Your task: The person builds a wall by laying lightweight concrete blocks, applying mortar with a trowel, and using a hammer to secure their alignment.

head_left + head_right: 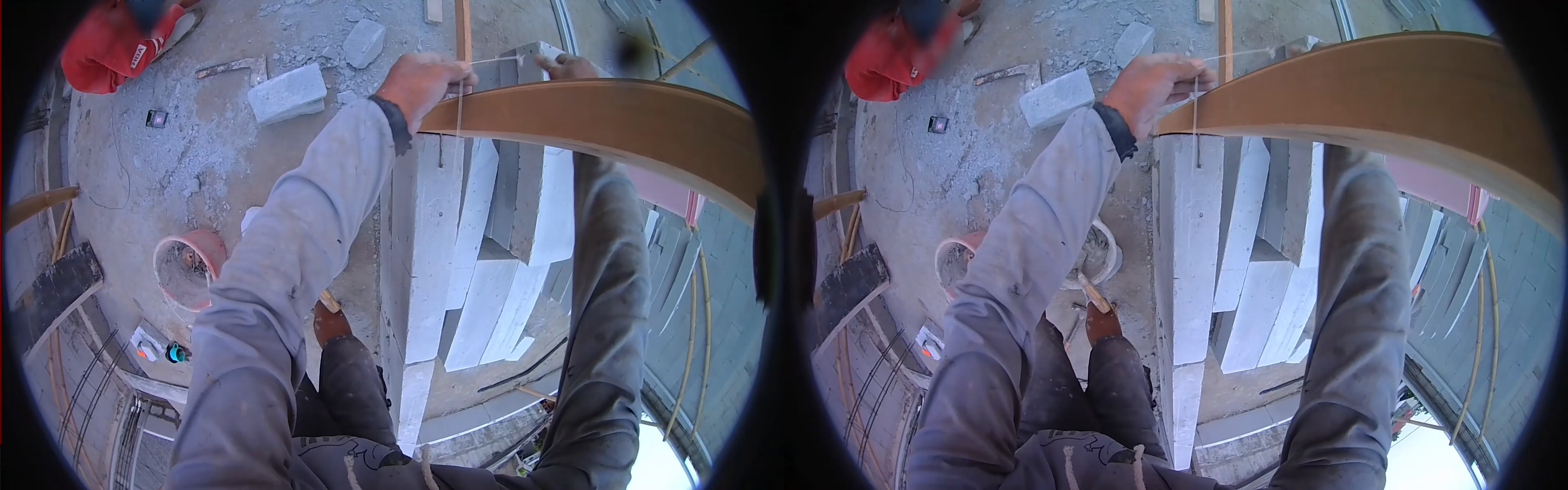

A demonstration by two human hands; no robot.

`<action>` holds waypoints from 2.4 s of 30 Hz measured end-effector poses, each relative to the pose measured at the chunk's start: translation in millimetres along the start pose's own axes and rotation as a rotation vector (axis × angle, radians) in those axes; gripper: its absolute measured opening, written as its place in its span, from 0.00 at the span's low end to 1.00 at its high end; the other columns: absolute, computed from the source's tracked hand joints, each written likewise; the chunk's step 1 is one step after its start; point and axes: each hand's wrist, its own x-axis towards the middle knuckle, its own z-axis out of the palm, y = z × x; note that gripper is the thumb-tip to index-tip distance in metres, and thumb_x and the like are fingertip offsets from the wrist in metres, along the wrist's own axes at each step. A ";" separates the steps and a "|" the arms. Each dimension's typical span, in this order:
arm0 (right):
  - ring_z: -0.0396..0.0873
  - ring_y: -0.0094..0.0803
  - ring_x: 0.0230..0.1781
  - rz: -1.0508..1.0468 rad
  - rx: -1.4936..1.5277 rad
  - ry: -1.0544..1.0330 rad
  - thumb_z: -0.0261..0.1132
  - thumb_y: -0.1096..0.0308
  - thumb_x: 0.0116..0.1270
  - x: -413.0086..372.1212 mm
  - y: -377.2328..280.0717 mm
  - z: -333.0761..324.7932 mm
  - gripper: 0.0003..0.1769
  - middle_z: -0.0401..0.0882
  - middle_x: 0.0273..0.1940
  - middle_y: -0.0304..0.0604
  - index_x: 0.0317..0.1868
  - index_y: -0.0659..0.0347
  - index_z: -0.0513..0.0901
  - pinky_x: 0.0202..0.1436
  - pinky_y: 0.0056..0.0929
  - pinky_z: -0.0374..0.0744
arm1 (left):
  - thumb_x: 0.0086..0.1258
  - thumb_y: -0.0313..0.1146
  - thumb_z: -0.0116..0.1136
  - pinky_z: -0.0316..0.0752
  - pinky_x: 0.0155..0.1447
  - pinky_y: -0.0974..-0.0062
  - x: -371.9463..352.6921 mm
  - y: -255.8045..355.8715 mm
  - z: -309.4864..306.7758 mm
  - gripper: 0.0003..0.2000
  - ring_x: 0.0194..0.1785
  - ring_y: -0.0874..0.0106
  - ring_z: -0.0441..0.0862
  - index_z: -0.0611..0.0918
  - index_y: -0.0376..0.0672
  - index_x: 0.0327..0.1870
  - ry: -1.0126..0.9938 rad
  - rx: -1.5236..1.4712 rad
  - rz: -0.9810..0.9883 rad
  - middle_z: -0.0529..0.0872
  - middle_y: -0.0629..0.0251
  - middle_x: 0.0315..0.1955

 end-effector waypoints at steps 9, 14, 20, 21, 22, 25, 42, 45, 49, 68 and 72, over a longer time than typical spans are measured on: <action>0.80 0.46 0.46 0.412 0.101 0.399 0.61 0.53 0.62 -59.7 -2.7 76.8 0.21 0.80 0.50 0.48 0.52 0.54 0.79 0.51 0.40 0.77 | 0.63 0.33 0.57 0.71 0.48 0.78 30.3 -12.0 21.9 0.11 0.39 0.73 0.80 0.84 0.32 0.38 0.025 0.378 0.013 0.85 0.64 0.34; 0.79 0.50 0.44 0.534 0.350 0.278 0.59 0.51 0.62 -102.8 -6.0 78.9 0.21 0.81 0.46 0.51 0.48 0.56 0.81 0.49 0.43 0.76 | 0.62 0.31 0.56 0.71 0.47 0.78 24.1 -19.4 18.9 0.11 0.39 0.76 0.79 0.83 0.33 0.39 -0.044 0.211 0.094 0.84 0.62 0.33; 0.82 0.45 0.36 0.596 0.810 0.307 0.58 0.60 0.67 -186.8 -59.1 -0.3 0.13 0.82 0.35 0.54 0.42 0.60 0.82 0.41 0.32 0.76 | 0.66 0.34 0.55 0.70 0.52 0.78 20.3 -13.0 16.8 0.13 0.44 0.75 0.79 0.83 0.31 0.39 -0.096 0.236 0.129 0.85 0.64 0.38; 0.82 0.44 0.35 0.562 0.809 0.278 0.58 0.64 0.68 -199.8 -69.6 -9.7 0.10 0.82 0.35 0.53 0.44 0.59 0.82 0.39 0.31 0.77 | 0.66 0.34 0.55 0.70 0.52 0.78 17.3 -14.5 14.8 0.13 0.44 0.75 0.79 0.83 0.31 0.39 -0.100 0.235 0.129 0.85 0.64 0.38; 0.81 0.39 0.31 0.543 0.842 0.280 0.57 0.67 0.68 -210.5 -81.5 -17.9 0.10 0.82 0.34 0.52 0.47 0.59 0.80 0.37 0.29 0.77 | 0.64 0.37 0.56 0.71 0.51 0.76 12.3 -15.1 11.1 0.14 0.43 0.74 0.79 0.84 0.33 0.39 -0.034 0.285 0.155 0.85 0.62 0.38; 0.66 0.16 0.21 0.608 1.156 0.058 0.55 0.71 0.70 -237.0 -108.9 -47.0 0.12 0.68 0.20 0.35 0.51 0.57 0.80 0.24 0.19 0.67 | 0.64 0.41 0.57 0.72 0.50 0.75 -17.0 -23.0 -5.1 0.16 0.43 0.73 0.79 0.83 0.35 0.41 0.218 0.374 0.272 0.85 0.61 0.39; 0.79 0.39 0.46 0.757 2.811 -0.169 0.46 0.66 0.73 -149.4 -251.8 -147.8 0.12 0.77 0.46 0.55 0.48 0.66 0.67 0.52 0.33 0.78 | 0.74 0.50 0.44 0.66 0.61 0.72 -227.7 -55.3 9.6 0.26 0.60 0.73 0.70 0.66 0.37 0.63 -0.027 -0.555 -0.124 0.75 0.64 0.56; 0.74 0.44 0.56 0.763 2.833 -0.089 0.47 0.66 0.73 -116.8 -266.5 -134.9 0.14 0.75 0.51 0.58 0.51 0.69 0.65 0.62 0.40 0.71 | 0.74 0.47 0.46 0.70 0.53 0.76 -213.1 -37.0 8.4 0.22 0.51 0.76 0.75 0.71 0.37 0.56 0.057 -0.486 -0.216 0.78 0.66 0.48; 0.73 0.37 0.56 0.730 2.643 -0.111 0.50 0.67 0.69 -89.4 -255.2 -127.8 0.12 0.77 0.48 0.52 0.46 0.66 0.71 0.62 0.34 0.68 | 0.72 0.43 0.50 0.71 0.32 0.80 -189.1 -17.7 -36.9 0.15 0.25 0.79 0.74 0.77 0.38 0.43 0.160 -0.156 -0.293 0.76 0.73 0.24; 0.76 0.34 0.52 0.328 1.548 0.157 0.60 0.51 0.67 -69.9 -6.0 13.1 0.27 0.78 0.49 0.46 0.58 0.61 0.73 0.56 0.30 0.73 | 0.61 0.54 0.56 0.66 0.58 0.56 55.5 59.2 -40.9 0.20 0.53 0.58 0.76 0.85 0.48 0.42 0.407 1.186 0.243 0.83 0.56 0.45; 0.73 0.37 0.58 0.160 1.461 -0.374 0.60 0.46 0.66 2.3 -34.5 -24.1 0.31 0.78 0.51 0.49 0.60 0.62 0.73 0.61 0.33 0.71 | 0.59 0.54 0.58 0.58 0.65 0.47 78.3 68.0 9.5 0.18 0.58 0.59 0.72 0.86 0.52 0.41 0.360 1.307 0.529 0.82 0.59 0.45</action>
